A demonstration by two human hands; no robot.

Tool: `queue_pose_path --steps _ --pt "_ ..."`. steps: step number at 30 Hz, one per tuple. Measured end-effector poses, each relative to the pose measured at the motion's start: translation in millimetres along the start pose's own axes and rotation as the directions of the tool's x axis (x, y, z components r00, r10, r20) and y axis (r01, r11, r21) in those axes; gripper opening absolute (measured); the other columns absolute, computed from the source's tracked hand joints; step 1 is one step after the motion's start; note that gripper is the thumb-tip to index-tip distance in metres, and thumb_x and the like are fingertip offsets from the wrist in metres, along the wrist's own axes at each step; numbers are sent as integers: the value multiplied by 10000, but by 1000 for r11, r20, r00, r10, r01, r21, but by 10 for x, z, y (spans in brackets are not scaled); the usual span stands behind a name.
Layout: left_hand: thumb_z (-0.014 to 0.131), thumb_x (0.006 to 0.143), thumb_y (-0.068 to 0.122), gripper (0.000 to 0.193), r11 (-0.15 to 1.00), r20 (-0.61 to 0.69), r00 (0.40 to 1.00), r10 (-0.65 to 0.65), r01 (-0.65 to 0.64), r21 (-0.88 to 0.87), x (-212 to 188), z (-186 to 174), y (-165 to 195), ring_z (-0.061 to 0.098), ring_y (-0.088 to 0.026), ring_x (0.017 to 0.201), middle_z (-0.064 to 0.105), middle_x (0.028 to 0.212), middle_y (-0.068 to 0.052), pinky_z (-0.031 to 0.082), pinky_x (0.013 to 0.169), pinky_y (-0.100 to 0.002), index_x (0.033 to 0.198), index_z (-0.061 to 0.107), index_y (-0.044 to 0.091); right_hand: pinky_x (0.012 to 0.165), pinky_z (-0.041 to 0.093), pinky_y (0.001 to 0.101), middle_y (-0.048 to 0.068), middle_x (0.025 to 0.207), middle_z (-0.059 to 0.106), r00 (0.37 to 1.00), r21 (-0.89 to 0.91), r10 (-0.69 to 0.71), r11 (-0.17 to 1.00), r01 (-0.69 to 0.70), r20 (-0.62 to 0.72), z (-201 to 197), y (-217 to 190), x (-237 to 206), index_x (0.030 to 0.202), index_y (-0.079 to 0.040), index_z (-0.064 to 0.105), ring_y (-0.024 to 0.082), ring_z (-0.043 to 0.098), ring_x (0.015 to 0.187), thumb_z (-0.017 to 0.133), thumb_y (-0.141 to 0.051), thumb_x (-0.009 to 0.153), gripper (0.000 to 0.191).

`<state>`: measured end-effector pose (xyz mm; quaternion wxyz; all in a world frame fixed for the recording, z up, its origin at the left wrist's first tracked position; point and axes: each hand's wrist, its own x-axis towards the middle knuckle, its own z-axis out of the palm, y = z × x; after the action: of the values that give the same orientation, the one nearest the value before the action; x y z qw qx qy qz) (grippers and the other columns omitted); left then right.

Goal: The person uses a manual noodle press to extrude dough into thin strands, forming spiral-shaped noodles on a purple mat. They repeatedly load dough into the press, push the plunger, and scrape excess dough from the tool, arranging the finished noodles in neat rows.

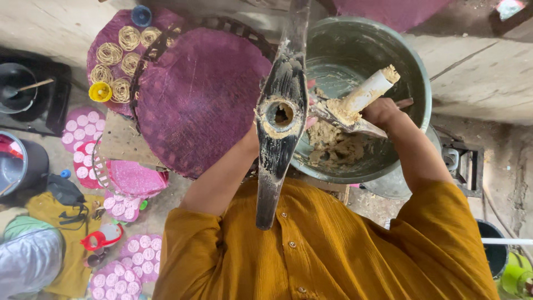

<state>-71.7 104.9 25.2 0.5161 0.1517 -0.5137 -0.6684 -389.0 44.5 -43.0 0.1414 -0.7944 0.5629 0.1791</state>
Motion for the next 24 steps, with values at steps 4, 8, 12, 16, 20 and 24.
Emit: queue_pose_path --steps 4,8,12,16,20,24 --pt "662 1030 32 499 767 64 971 -230 221 -602 -73 -67 1 605 -197 1244 473 1564 -134 525 1136 -462 1500 503 89 847 544 435 94 1145 747 989 -13 27 1000 -25 145 69 -33 66 1217 -207 762 260 713 1003 591 -417 964 370" --pt "632 1065 16 518 813 141 985 -97 161 -560 -79 -96 -12 613 -180 1223 472 1560 -147 525 1157 -474 1556 491 100 862 533 448 93 1163 736 960 -26 44 999 -38 276 97 -101 86 1241 -206 754 256 701 1009 609 -399 945 383" --pt "733 968 -114 654 994 38 999 28 -24 -103 -78 -63 1 621 -185 1217 533 1478 -165 575 1077 -432 1539 492 95 876 522 461 92 1182 725 914 -27 45 999 -38 403 161 -202 61 1266 -205 747 252 690 1015 627 -382 925 402" --pt "698 983 -101 611 932 38 997 -72 81 -354 -57 -41 60 618 -208 1244 483 1569 -166 589 1088 -478 1527 497 91 890 510 474 91 1200 714 871 -12 40 999 -40 489 236 -256 24 1290 -203 739 249 679 1021 644 -364 906 427" --pt "690 1005 51 508 701 43 970 -240 204 -683 37 -42 125 616 -250 1259 474 1575 -161 578 1122 -538 1477 503 70 904 499 487 91 1218 704 836 48 -8 999 -22 548 282 -202 -33 1315 -202 731 245 668 1027 662 -347 887 457" --pt "652 1050 268 477 684 82 971 -223 216 -697 106 -75 184 661 -246 1125 603 1342 -181 594 1023 -457 1443 557 15 918 488 499 90 1236 693 793 201 -96 979 -34 601 291 23 -195 1339 -201 723 241 657 1033 680 -329 867 491"
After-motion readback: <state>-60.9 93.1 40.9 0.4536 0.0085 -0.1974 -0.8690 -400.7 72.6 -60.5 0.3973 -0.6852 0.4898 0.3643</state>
